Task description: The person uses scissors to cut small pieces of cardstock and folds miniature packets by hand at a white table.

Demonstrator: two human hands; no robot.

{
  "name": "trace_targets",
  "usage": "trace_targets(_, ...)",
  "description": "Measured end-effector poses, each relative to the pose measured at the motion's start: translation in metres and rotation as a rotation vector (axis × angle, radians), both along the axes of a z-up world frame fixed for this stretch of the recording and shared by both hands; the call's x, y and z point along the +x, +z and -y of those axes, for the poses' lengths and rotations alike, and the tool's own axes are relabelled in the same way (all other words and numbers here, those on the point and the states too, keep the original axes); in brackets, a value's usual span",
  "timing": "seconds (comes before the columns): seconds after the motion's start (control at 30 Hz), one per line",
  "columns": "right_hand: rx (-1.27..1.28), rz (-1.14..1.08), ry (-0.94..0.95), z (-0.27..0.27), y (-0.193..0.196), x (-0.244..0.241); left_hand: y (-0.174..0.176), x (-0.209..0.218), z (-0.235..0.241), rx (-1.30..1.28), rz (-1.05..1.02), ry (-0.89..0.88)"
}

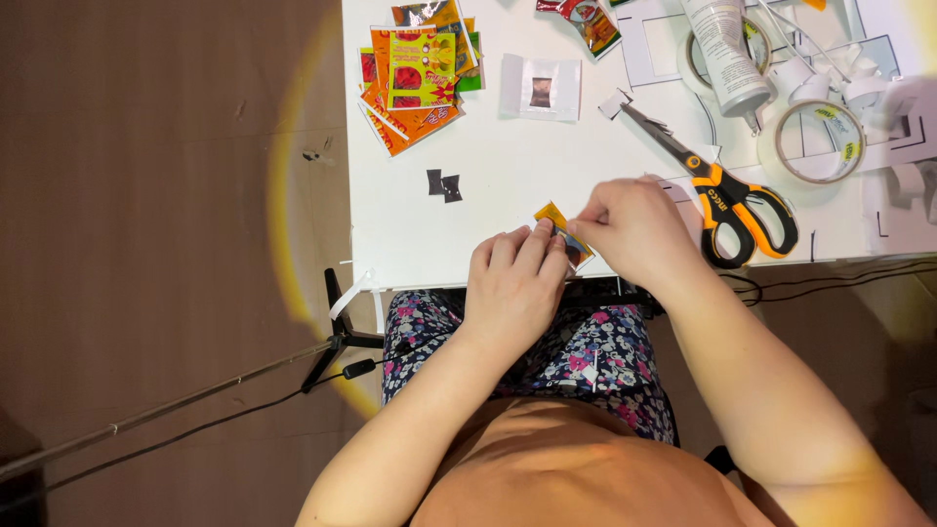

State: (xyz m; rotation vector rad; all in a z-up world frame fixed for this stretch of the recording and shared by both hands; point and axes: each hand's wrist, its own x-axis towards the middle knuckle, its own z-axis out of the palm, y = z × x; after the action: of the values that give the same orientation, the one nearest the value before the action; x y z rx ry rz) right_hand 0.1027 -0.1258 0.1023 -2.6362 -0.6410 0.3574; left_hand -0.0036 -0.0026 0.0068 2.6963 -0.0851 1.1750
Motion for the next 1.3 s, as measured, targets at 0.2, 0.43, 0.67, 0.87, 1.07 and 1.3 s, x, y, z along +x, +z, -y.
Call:
trace_targets(0.2,-0.009,0.062,0.012,0.034,-0.034,-0.007,0.001,-0.001,0.000,-0.028,-0.014,-0.004)
trace_targets(0.43,0.005,-0.032,-0.003,0.031,-0.029,0.000,0.001,0.000,-0.002,-0.053,0.003,-0.020)
trace_targets(0.67,0.010,-0.023,-0.108,-0.002,-0.048,0.021,-0.005,-0.002,-0.001,-0.073,-0.035,-0.038)
trace_targets(0.87,0.030,0.007,-0.089,-0.022,-0.055,0.030,-0.005,-0.004,-0.001,-0.088,-0.049,-0.034)
trace_targets(1.07,-0.023,0.036,-0.041,0.019,-0.035,0.000,0.001,-0.010,-0.002,-0.077,-0.099,-0.017)
trace_targets(1.3,0.342,0.364,0.121,0.064,-0.073,-0.022,0.015,-0.008,-0.025,-0.408,-0.445,-0.237)
